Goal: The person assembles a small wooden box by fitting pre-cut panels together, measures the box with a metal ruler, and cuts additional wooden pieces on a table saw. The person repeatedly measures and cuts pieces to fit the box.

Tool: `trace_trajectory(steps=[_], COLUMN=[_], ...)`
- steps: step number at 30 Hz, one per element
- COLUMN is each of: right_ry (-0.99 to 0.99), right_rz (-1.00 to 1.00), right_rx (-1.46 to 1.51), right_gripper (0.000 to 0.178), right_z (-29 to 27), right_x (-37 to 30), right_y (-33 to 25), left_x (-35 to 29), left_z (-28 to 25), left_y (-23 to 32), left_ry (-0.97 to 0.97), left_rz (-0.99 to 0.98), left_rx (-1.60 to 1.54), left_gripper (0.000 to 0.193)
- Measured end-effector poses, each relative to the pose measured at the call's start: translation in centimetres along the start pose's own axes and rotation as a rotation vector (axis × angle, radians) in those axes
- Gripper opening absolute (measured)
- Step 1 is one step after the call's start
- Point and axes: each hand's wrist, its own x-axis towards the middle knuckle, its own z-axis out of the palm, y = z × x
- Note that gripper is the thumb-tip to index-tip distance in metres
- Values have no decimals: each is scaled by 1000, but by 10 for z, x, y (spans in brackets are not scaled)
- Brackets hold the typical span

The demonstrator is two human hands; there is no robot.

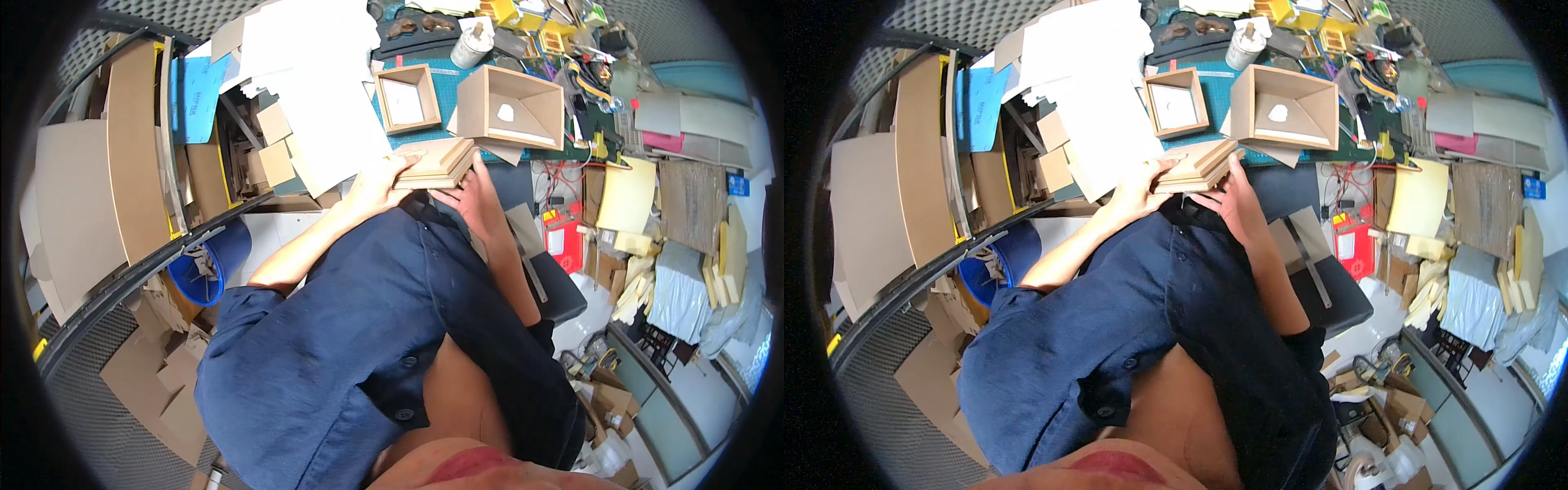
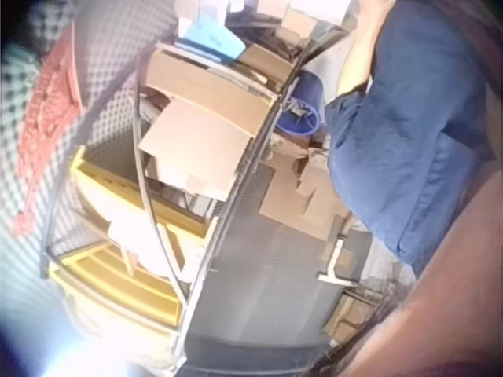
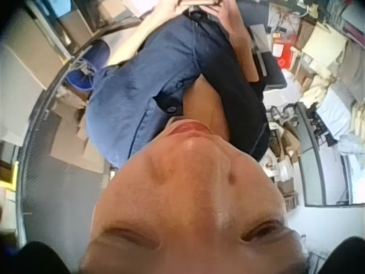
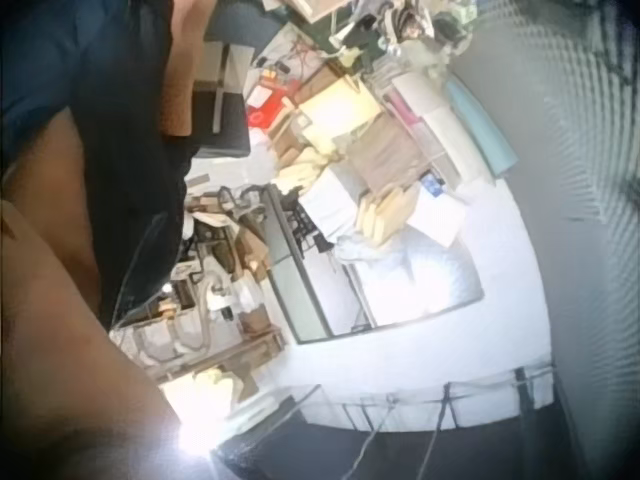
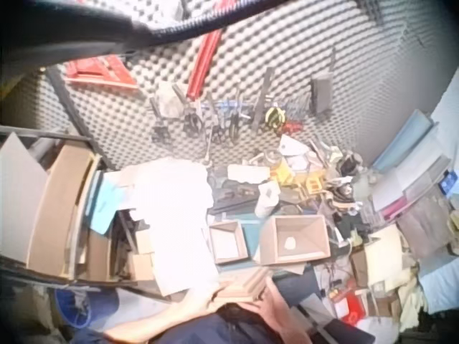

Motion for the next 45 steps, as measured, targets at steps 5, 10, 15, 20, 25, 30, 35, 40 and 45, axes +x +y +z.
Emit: trace_trajectory(steps=[5, 10, 15, 20, 25, 30, 35, 40, 45], right_ry=[-28, 2, 142, 192, 216, 302, 493, 709, 740], right_rz=[37, 161, 114, 94, 20, -127, -294, -475, -475], right_rx=[-6, -159, -126, -142, -256, -256, -153, -139, -44], right_gripper=[71, 71, 69, 70, 63, 53, 41, 36, 69], right_z=[-8, -36, -72, -85, -57, -35, -55, -90, -114], right_x=[3, 14, 33, 51, 69, 95, 87, 63, 55], right_y=[9, 30, 64, 81, 67, 63, 58, 50, 24], left_x=[-2, -37, -83, -87, -78, -58, 42, 133, 215], left_z=[-3, -24, -50, -50, -35, -40, -24, 9, 51], left_y=[-2, -17, -137, -205, -235, -234, -153, -97, -48], left_ry=[-100, 88, 374, 471, 405, 372, 410, 347, 44], left_rz=[-18, -501, -743, -920, -863, -881, -503, -68, 37], left_rx=[29, -216, -534, -828, -448, 481, 71, 243, -41], left_gripper=[54, 54, 61, 59, 65, 78, 75, 52, 47])
